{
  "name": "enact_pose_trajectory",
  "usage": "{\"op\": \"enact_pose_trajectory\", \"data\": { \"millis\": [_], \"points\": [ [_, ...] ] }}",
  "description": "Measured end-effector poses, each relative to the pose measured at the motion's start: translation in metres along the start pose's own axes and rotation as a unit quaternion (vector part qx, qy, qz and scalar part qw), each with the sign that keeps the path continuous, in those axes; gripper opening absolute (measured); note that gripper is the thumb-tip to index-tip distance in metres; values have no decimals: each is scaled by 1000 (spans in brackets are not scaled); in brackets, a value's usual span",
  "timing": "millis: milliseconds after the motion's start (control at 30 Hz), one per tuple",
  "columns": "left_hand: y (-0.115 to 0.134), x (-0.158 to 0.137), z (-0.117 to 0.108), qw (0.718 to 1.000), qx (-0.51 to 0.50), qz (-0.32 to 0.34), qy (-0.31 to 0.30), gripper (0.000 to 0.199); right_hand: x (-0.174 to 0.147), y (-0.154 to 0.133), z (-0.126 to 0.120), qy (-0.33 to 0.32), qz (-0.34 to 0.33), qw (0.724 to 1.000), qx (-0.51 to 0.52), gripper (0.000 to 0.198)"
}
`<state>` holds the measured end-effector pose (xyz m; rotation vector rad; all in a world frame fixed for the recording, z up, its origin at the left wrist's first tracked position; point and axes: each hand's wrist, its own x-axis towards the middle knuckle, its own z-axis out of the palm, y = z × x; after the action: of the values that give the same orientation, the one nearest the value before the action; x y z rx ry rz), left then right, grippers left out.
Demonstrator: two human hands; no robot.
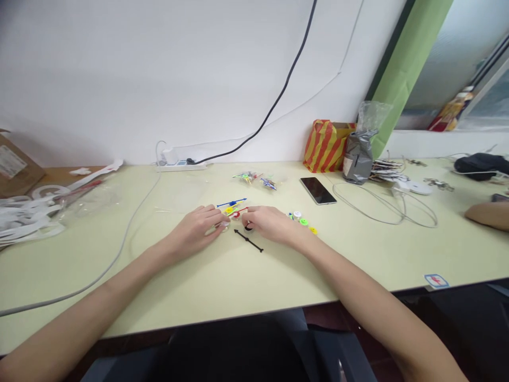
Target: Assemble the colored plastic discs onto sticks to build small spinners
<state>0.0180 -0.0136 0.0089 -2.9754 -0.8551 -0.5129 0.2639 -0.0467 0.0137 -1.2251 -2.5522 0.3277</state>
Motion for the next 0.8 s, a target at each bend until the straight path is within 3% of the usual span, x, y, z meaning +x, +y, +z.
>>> {"op": "enact_pose_trajectory", "data": {
  "millis": [233, 367, 600, 800],
  "points": [
    [-6, -7, -14, 996, -35, -19, -85, 12, -1, -1, -1, -12, 7, 1000, -4, 17],
    [-3, -8, -11, 994, -58, -20, -93, 23, 0, 0, -1, -11, -5, 1000, -2, 18],
    [-11, -9, -7, 993, -67, -27, -90, 22, 1, 2, 1, -9, -5, 1000, 4, 19],
    [-23, -9, -3, 996, -17, -47, -68, 21, 0, 2, 2, -4, -14, 1000, -5, 19]
  ]
}}
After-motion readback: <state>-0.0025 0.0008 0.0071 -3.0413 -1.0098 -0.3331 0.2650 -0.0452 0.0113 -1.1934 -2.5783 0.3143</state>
